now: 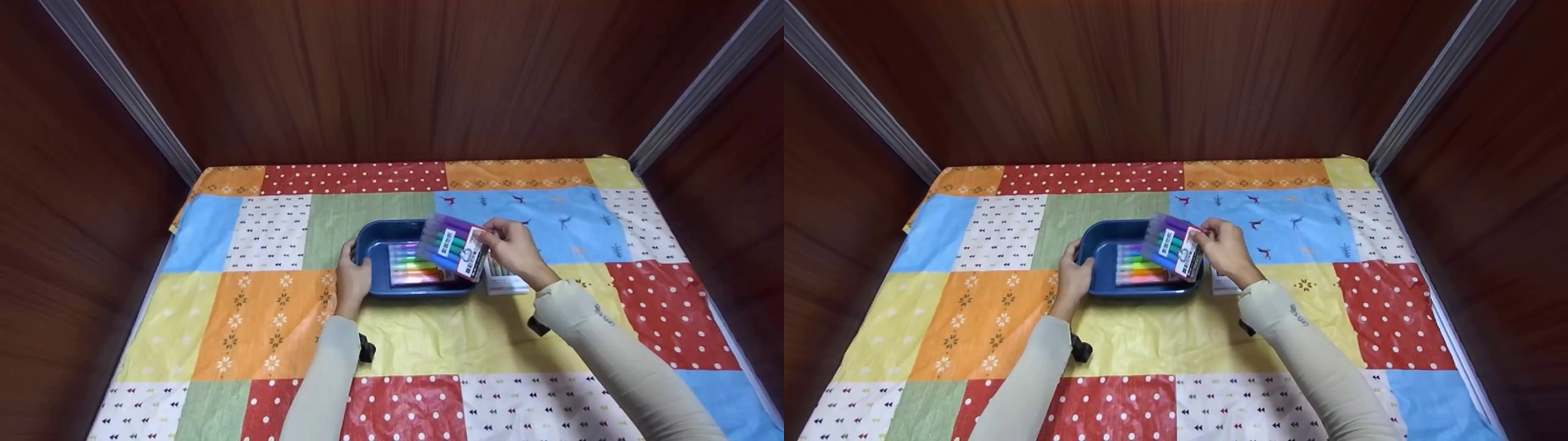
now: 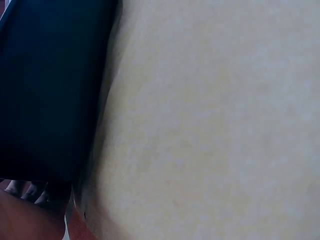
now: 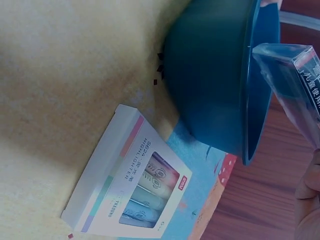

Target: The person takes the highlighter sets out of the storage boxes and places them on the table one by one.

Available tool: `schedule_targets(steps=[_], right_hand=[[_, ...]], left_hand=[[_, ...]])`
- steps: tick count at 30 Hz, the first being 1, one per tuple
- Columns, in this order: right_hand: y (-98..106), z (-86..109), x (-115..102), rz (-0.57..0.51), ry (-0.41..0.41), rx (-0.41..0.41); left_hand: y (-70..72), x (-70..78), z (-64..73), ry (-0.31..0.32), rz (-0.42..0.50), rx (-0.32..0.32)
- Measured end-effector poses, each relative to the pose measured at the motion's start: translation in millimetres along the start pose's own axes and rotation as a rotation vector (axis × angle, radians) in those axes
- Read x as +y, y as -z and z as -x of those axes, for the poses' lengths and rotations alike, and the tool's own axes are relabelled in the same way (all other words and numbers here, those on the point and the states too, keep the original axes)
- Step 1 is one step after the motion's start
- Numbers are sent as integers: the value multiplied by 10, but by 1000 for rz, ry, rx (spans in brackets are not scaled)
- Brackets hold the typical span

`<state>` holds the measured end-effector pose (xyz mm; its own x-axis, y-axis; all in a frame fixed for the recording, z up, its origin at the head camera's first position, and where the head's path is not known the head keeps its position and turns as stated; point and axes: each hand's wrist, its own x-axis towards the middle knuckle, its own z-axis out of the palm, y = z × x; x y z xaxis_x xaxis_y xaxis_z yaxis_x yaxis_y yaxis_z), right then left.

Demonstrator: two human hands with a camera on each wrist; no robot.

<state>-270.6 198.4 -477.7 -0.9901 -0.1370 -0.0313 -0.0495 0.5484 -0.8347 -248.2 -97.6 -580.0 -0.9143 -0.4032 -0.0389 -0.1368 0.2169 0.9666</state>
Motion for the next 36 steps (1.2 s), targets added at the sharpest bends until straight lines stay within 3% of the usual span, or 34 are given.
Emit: schedule_targets(steps=[18, 36], right_hand=[[43, -1, 3, 19, 0, -12], [190, 29, 76, 24, 12, 78]], left_hand=[[-24, -15, -10, 24, -32, 12], [-15, -2, -11, 5, 30, 5]])
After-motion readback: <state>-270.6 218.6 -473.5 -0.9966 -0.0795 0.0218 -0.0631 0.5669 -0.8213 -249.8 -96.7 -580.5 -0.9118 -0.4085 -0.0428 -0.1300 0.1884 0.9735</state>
